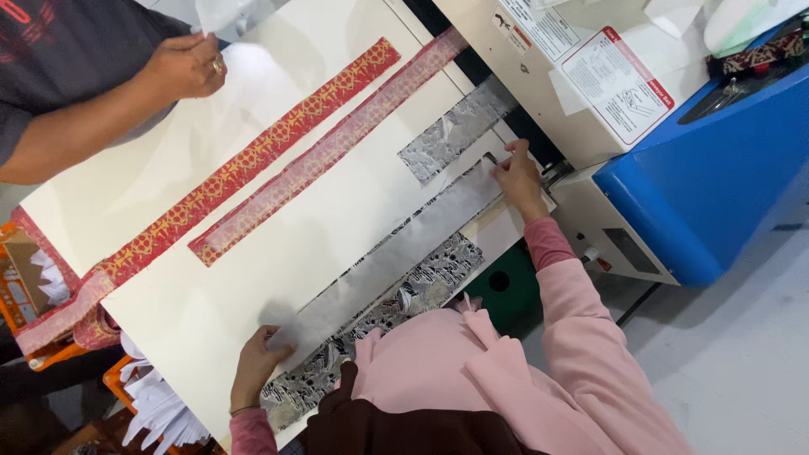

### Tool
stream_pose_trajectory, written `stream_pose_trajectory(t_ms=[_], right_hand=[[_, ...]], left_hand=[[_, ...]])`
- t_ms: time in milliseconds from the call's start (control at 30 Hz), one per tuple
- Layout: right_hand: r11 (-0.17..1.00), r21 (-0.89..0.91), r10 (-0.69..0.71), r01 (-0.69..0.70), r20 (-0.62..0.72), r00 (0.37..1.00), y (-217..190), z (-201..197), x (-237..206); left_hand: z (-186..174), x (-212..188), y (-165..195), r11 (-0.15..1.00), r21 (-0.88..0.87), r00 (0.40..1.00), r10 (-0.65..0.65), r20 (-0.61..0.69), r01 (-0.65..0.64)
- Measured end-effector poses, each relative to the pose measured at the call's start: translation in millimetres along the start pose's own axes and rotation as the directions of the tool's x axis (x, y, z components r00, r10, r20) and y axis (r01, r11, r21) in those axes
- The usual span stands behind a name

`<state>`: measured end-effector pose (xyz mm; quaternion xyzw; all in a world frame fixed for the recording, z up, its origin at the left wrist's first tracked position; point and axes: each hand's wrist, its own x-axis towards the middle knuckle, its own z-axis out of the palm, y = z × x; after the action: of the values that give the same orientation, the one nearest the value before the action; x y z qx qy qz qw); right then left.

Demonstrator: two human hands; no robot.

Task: The person places patterned paper strips onto a white sheet on a table, then inserts the sheet into a machine. The person repeats this process multiple times, handling the paper and operating the machine.

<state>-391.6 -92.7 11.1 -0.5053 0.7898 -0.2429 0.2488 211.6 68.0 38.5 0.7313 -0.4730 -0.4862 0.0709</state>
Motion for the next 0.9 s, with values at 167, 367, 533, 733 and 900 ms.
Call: stream_pose_trajectory(t_ms=[167,367,533,733,900], right_hand=[[1.0,-0.023,0.016,-0.018,-0.08,0.997,2,8,-9],[0.997,-0.058,-0.056,0.051,-0.085,0.995,3,11,-6],[0.994,-0.087,-0.07,0.063,-0.071,0.995,23,20,6],[0.916,-0.273,-0.334,0.294,-0.11,0.936,42,28,29],[0.96,-0.188,-0.217,0.205,-0.042,0.975,43,31,31]], left_hand=[[14,-5,-6,0.993,-0.089,0.983,-0.094,-0.157,0.08],[25,-12,-10,0.995,-0.091,0.963,-0.069,-0.262,0.047],[41,-16,-18,0.964,-0.259,0.933,-0.033,-0.357,-0.065],[52,-11,-23,0.959,-0.283,0.911,-0.144,-0.387,0.032],[51,-7,-19,0.972,-0.229,0.872,-0.074,-0.484,-0.045]])
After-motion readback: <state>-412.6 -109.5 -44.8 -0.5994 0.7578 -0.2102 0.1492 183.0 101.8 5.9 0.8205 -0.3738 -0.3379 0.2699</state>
